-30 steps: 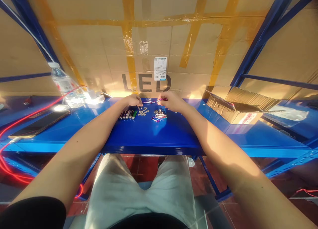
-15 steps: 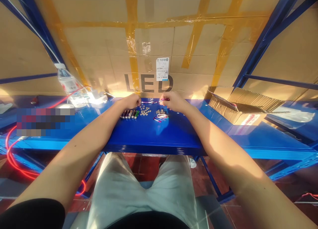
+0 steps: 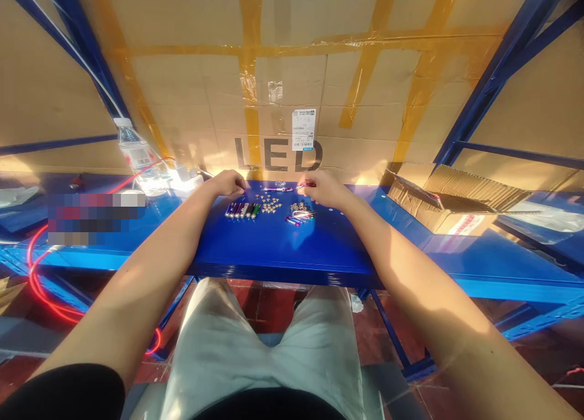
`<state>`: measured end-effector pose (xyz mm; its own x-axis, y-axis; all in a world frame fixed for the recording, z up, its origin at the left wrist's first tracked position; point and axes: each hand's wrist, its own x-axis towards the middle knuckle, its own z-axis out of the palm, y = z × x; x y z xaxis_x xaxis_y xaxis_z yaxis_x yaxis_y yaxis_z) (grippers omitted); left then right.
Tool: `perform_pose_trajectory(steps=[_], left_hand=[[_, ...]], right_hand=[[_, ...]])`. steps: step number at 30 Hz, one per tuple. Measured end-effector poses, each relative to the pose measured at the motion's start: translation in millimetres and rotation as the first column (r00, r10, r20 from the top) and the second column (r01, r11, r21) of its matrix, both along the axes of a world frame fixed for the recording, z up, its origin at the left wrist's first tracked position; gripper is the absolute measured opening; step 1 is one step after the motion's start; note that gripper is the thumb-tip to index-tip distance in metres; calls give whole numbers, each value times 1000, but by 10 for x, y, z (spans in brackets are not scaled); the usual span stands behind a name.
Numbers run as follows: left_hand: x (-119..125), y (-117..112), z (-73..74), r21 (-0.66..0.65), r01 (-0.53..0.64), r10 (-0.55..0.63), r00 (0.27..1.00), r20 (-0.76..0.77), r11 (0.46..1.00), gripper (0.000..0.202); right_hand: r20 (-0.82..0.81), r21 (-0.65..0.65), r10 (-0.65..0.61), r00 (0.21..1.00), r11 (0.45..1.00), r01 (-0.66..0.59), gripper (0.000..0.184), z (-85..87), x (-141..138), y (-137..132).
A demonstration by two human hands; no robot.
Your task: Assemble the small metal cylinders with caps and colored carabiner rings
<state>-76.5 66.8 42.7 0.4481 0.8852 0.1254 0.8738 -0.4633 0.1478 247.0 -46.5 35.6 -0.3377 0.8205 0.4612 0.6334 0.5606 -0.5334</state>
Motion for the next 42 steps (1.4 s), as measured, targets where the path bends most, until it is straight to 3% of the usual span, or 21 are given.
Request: perform_pose_trajectory(steps=[3, 9, 15, 19, 25, 29, 31, 33, 34, 36, 39, 42], left_hand=[[-63, -22, 0, -45, -15, 13, 998, -57, 999, 24], [27, -78, 32, -73, -202, 189, 970, -150, 977, 15], [-143, -160, 136, -352, -331, 256, 935, -244, 875, 14], [-205, -257, 201, -498, -347, 292, 938, -187, 795, 19], [-76, -364, 236, -573, -254, 232, 966, -114, 779, 30], [-56, -302, 227, -529, -325, 303, 944, -131, 784, 31], [-35, -242, 191, -439, -350, 320, 937, -143, 828, 31], [24, -182, 116, -264, -332, 311, 943, -119, 906, 29], [69, -154, 64, -147, -299, 290, 953, -83, 943, 29], [180, -107, -55, 4, -106, 106, 993, 44, 994, 34], [339, -47, -212, 15, 122, -123, 982, 144, 992, 30], [427, 8, -280, 28, 196, -198, 970, 138, 980, 24]], right_hand=[[6, -3, 1, 1000, 1000, -1, 7, 1, -1, -1], [15, -8, 3, 1000, 1000, -3, 6, 12, -2, -16], [29, -42, 3, 1000, 999, -2, 6, 28, -13, -52], [37, -60, 6, 999, 998, -4, 6, 26, -21, -60], [48, -85, 3, 999, 996, 2, 6, 23, -15, -64], [58, -94, 1, 998, 996, 5, 6, 27, -17, -68], [60, -96, -1, 998, 995, 7, 7, 26, -20, -65], [61, -95, -8, 998, 995, 14, 7, 21, -22, -59], [61, -94, -11, 998, 995, 16, 7, 18, -22, -56], [56, -93, -7, 998, 996, 12, 7, 11, -21, -52], [46, -95, 8, 999, 995, -3, 6, 7, -17, -49], [48, -97, 5, 999, 995, 0, 6, 9, -20, -49]])
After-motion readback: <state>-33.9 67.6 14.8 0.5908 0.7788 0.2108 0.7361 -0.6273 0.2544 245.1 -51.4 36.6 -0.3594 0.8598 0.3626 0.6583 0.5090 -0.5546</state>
